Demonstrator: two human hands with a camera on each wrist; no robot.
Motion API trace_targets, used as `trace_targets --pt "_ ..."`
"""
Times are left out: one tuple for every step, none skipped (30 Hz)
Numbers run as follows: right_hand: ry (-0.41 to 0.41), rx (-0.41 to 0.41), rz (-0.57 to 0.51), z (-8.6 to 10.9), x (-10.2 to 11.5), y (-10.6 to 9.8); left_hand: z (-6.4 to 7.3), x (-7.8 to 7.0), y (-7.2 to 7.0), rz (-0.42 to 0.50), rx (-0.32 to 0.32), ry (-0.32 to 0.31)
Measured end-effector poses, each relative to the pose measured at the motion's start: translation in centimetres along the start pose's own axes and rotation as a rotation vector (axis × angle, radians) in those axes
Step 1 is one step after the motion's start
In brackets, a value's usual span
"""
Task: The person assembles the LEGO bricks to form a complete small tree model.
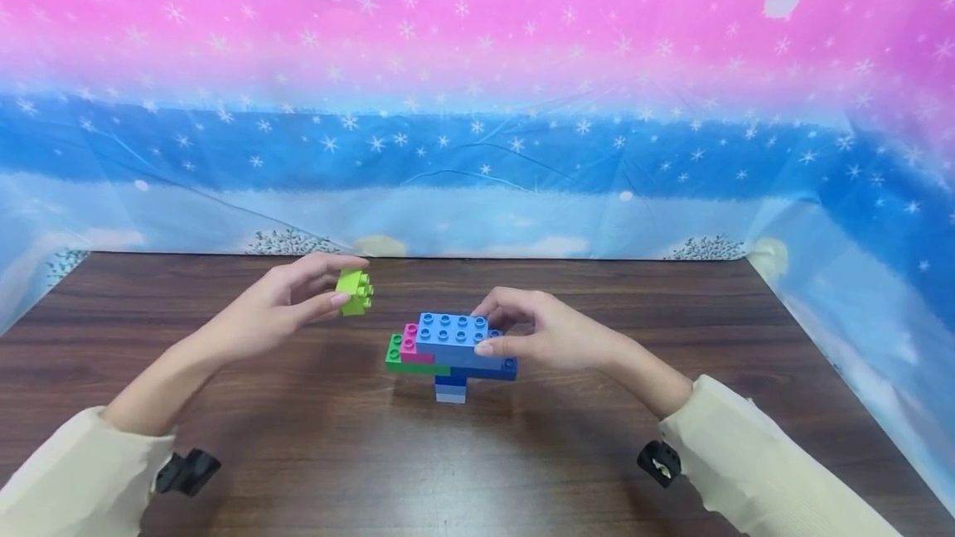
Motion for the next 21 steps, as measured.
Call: trace_targets --pt "0.0 0.0 0.0 0.0 0.0 0.0 -0.1 -0.3 0.2 0.0 0.008 0.011" --pt "0.002 -0.001 0.0 0.0 0.0 0.0 -0.2 -0.7 0.4 0.0 0.014 0.023" --pt "0.002 -0.001 0.0 0.0 0.1 0.0 -0.3 -1.0 0.7 0.003 0.021 0.032" --pt "0.003 -0.002 -0.001 0.0 0.1 0.0 -0.5 -1.4 0.9 0.005 0.027 0.038" --pt "0.004 -0.002 -0.002 0.0 0.1 0.0 -0.6 -1.7 1.1 0.007 0.031 0.044" --pt "0.005 -0.003 -0.002 0.0 0.1 0.0 -0.7 -2.0 1.4 0.013 0.034 0.049" --pt "0.005 -0.003 -0.003 0.0 0.1 0.0 -0.9 -2.3 1.6 0.025 0.038 0.052" --pt "0.005 -0.004 -0.004 0.0 0.1 0.0 -1.0 -2.7 1.9 0.041 0.04 0.055" --pt "0.004 -0.004 -0.005 0.0 0.1 0.0 -1.2 -2.9 2.1 0.061 0.043 0.056" --pt "0.004 -0.004 -0.005 0.0 0.1 0.0 -1.3 -3.2 2.3 0.071 0.042 0.054" --pt "0.002 -0.004 -0.007 0.0 0.1 0.0 -1.5 -3.5 2.6 0.082 0.037 0.051" --pt "0.001 -0.004 -0.006 0.0 0.2 0.0 -1.6 -3.7 2.8 0.096 0.034 0.045" --pt "0.001 -0.004 -0.009 0.0 0.2 0.0 -1.7 -3.9 3.0 0.098 0.027 0.039" --pt "0.0 -0.003 -0.01 0.0 0.2 0.0 -1.8 -4.1 3.2 0.09 0.017 0.038" --pt "-0.001 -0.003 -0.012 -0.1 0.2 0.0 -1.9 -4.2 3.4 0.076 0.008 0.038" --pt "-0.004 -0.001 -0.015 -0.1 0.2 0.0 -2.0 -4.3 3.6 0.061 -0.002 0.039" --pt "-0.005 0.0 -0.018 -0.1 0.2 0.0 -2.1 -4.5 3.9 0.054 -0.007 0.045" --pt "-0.007 0.001 -0.019 -0.1 0.2 0.0 -2.2 -4.6 4.1 0.054 -0.005 0.054" --pt "-0.009 0.002 -0.022 -0.1 0.2 0.0 -2.3 -4.7 4.4 0.056 -0.004 0.067" --pt "-0.012 0.003 -0.023 -0.1 0.2 0.0 -2.4 -4.8 4.6 0.059 -0.001 0.08" --pt "-0.013 0.005 -0.023 -0.1 0.2 0.0 -2.4 -4.8 4.9 0.058 0.001 0.09"
Point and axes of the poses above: each hand's wrist, its own z-axis away from the middle knuckle, its own y-axis out of the palm, x = y × z, the point moved 3 cm from there along -z, towards the middle knuckle, and after that the axes turned 7 degrees about -z, right-handed, at the moved point
